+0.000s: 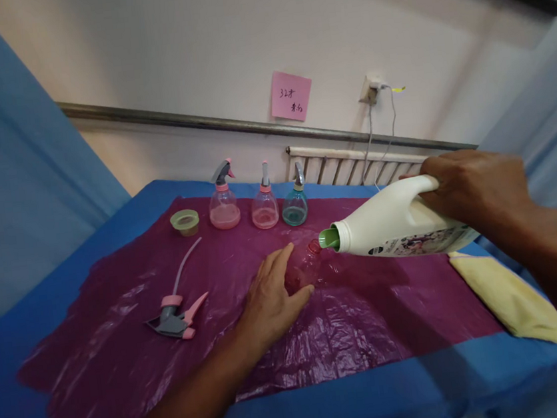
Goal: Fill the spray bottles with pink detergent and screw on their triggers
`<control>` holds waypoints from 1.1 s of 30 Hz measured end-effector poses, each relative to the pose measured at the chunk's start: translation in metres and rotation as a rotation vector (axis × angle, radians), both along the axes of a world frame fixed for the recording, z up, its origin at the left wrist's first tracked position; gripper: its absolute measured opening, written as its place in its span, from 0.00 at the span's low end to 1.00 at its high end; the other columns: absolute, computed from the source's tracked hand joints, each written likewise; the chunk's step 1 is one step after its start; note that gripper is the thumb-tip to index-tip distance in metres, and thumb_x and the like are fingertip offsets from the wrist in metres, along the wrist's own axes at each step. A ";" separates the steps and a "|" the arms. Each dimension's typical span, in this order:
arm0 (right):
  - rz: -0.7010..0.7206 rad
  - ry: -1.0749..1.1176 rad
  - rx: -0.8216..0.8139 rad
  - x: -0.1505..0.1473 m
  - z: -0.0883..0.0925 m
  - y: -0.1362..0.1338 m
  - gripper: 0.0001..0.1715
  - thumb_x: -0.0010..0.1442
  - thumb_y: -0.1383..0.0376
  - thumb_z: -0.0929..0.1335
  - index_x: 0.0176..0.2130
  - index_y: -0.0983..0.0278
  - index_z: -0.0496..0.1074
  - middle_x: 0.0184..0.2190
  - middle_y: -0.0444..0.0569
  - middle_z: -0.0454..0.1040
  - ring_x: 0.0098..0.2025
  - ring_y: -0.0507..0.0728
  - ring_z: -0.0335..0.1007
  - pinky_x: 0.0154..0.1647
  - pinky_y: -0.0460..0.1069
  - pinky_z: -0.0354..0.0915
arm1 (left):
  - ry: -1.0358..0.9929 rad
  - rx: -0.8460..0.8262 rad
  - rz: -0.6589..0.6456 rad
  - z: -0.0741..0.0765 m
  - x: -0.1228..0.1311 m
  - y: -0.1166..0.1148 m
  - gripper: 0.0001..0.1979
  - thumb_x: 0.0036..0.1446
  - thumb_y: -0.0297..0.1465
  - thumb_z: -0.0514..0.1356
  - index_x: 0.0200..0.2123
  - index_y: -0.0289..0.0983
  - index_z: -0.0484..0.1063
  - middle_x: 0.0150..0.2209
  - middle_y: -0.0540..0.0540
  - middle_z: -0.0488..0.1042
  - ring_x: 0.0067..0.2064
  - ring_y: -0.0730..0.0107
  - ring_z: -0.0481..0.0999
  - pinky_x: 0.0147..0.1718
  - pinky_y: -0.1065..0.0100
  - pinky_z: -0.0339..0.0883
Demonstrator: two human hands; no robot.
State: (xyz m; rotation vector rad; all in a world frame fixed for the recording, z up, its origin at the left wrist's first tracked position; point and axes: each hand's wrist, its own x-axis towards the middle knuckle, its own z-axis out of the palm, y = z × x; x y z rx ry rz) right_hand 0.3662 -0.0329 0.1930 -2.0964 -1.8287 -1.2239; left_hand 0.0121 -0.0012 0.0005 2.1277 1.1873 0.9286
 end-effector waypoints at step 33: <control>0.042 -0.046 -0.046 -0.009 0.022 0.002 0.16 0.61 0.48 0.65 0.31 0.55 0.70 0.30 0.51 0.76 0.32 0.61 0.67 0.30 0.53 0.42 | 0.010 -0.009 -0.007 0.001 0.000 -0.001 0.43 0.62 0.34 0.71 0.77 0.44 0.60 0.72 0.38 0.69 0.73 0.44 0.69 0.73 0.43 0.64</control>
